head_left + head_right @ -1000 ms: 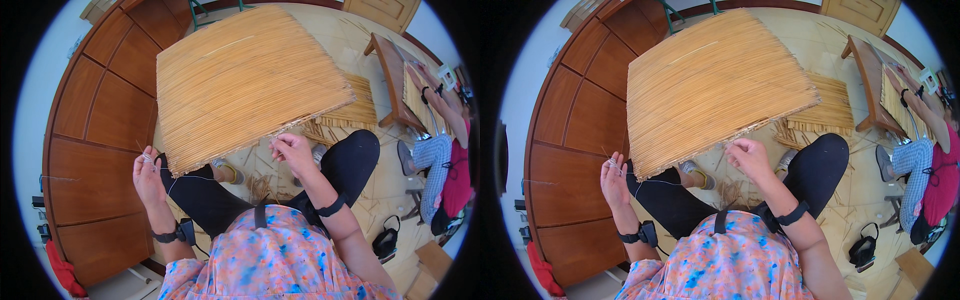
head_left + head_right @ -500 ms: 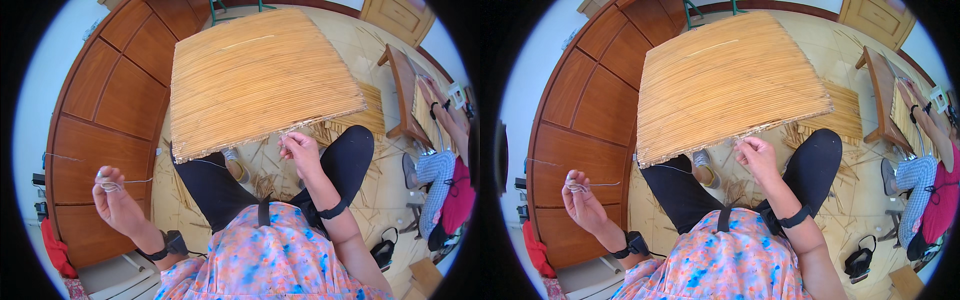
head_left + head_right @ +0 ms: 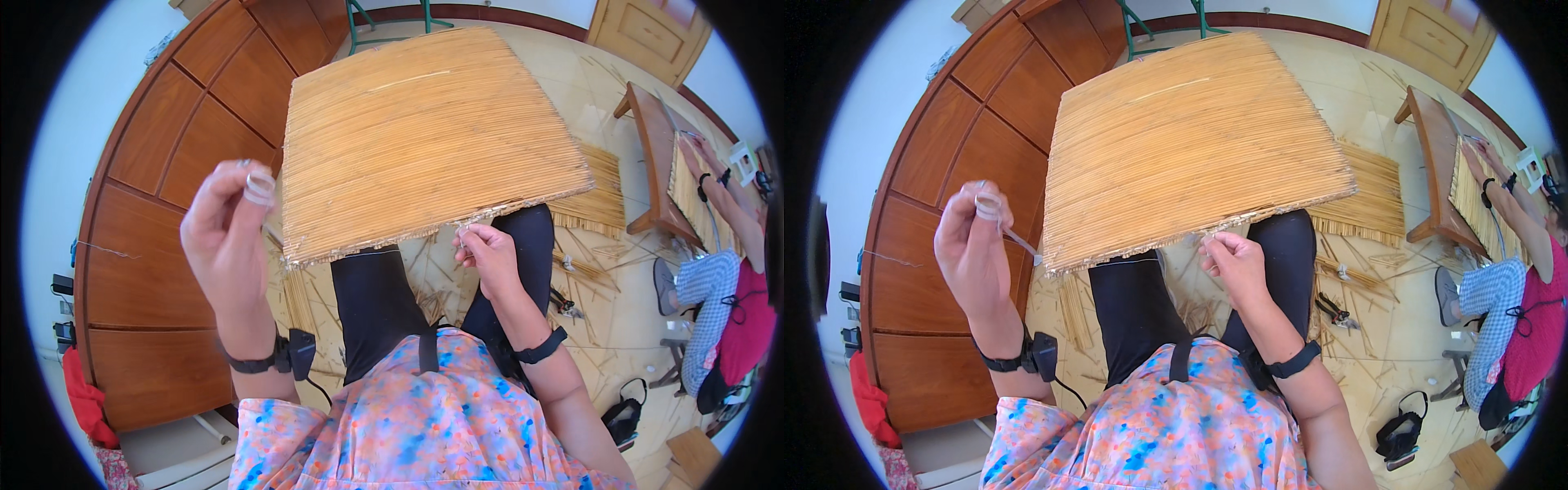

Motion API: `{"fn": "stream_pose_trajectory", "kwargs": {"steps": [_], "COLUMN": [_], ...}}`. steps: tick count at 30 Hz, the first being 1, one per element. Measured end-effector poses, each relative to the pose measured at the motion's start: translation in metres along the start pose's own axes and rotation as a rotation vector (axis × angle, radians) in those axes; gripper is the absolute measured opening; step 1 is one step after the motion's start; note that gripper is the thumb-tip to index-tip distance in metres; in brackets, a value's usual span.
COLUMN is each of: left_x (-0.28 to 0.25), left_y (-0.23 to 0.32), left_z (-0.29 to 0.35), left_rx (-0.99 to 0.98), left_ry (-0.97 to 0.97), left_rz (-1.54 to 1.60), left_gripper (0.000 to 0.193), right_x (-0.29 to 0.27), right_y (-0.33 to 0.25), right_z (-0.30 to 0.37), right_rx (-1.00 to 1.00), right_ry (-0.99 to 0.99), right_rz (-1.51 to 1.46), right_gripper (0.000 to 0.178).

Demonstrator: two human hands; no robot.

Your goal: The person threads a string through the edges of a wooden slat mat by hand and uses small shears to trim the excess thread.

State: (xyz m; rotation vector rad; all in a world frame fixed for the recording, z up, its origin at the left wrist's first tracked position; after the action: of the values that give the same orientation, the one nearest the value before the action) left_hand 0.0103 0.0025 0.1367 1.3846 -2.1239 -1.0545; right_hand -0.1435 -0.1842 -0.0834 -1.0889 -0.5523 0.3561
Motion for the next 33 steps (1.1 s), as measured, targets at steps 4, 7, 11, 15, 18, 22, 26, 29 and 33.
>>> {"fn": "stream_pose_trajectory", "kwargs": {"steps": [4, 7, 11, 15, 18, 22, 26, 29, 33], "left_x": [0.029, 0.054, 0.074, 0.08, 0.084, 0.093, 0.115, 0.133, 0.148], "left_y": [-0.019, -0.047, -0.092, -0.115, -0.097, -0.067, -0.077, -0.082, -0.086], "left_z": [-0.024, -0.034, -0.025, 0.003, 0.009, 0.035, 0.073, 0.084, 0.087], "left_rx": [-0.151, -0.21, -0.151, 0.154, 0.073, 0.115, 0.151, 0.282, 0.313], "left_ry": [-0.033, -0.067, -0.332, -0.592, -0.542, -0.56, -0.623, -0.605, -0.567], "left_rz": [0.181, -0.033, -0.511, -0.791, -0.792, -0.762, -0.675, -0.667, -0.716], "left_gripper": [0.011, 0.013, 0.021, 0.033, 0.032, 0.024, 0.019, 0.018, 0.019], "right_x": [-0.005, -0.008, -0.003, -0.001, -0.006, -0.009, -0.006, -0.003, -0.001], "right_y": [0.003, 0.003, 0.006, 0.006, 0.005, 0.004, 0.008, 0.008, 0.013], "right_z": [0.002, 0.005, 0.007, 0.009, 0.009, 0.011, 0.011, 0.011, 0.01], "right_rx": [-0.005, 0.003, 0.03, 0.017, 0.036, 0.045, 0.028, 0.004, 0.004], "right_ry": [-0.021, -0.048, -0.064, -0.086, -0.074, -0.064, -0.081, -0.077, -0.084], "right_rz": [-0.007, -0.018, 0.009, -0.004, 0.021, 0.017, -0.026, 0.021, -0.004], "right_gripper": [0.015, 0.013, 0.016, 0.017, 0.013, 0.019, 0.018, 0.016, 0.011]}}
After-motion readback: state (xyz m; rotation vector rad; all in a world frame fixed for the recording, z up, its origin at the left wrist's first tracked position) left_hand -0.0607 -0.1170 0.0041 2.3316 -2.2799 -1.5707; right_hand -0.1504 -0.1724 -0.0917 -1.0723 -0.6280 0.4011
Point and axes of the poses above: each hand's wrist, its own z-axis away from the middle knuckle, its own x-axis out of the palm, y = z × x, the point moved 3 cm from there along -z, towards the middle knuckle, and after that the axes turned 10 degrees about y, right-handed, at the moved point
